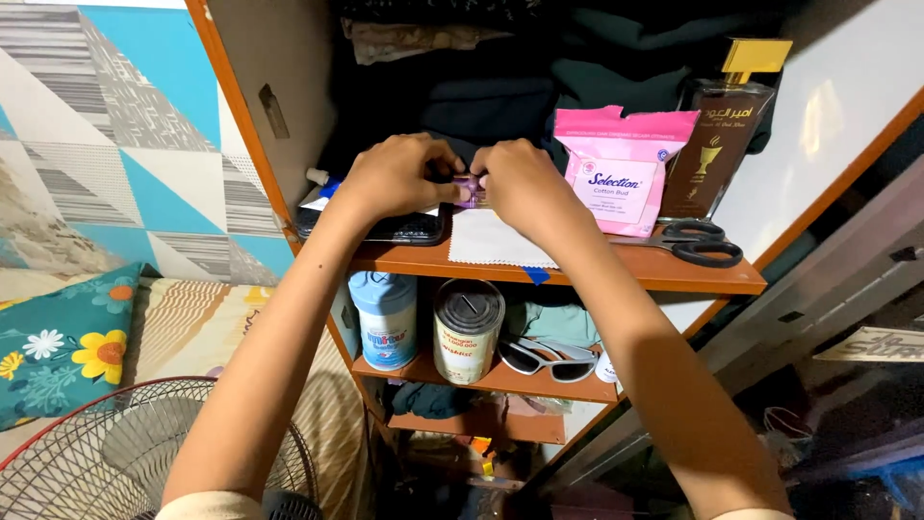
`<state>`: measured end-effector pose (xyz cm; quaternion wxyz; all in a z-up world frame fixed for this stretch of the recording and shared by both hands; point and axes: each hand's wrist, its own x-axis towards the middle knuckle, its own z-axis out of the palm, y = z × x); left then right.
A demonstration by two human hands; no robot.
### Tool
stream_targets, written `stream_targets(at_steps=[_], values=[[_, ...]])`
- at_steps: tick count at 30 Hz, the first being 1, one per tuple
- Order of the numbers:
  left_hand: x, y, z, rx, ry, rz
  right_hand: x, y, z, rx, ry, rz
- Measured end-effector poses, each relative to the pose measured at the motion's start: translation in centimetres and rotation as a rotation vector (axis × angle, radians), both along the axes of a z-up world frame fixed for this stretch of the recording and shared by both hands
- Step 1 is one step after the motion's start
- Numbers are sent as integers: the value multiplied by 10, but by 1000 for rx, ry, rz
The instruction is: Organizing various household items on a dresser, including Rubik's cubes, tissue packs, and a washbag.
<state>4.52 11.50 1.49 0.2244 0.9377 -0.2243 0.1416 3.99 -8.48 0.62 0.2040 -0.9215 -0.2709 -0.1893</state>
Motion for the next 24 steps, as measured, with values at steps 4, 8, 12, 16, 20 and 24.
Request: stream_targets(at_steps=[4,8,12,16,20,24], values=[[-1,0,0,4,-5,13,-7,-1,8,38,37,-18],[-1,1,0,-33,-6,9,-18,0,16,70,96,-96],[5,9,-5,-194,-39,-30,-23,-4,16,30,-28,-71],[3,8,-7,-109,-97,-74,-15,-8,10,-34,-14,-111],[-3,5,-3,-108,-103,-61,-13,-10,2,-17,-77,-98],[-7,6,-1,-120,-139,-76,-19,-10,-1,3,-119,-62]])
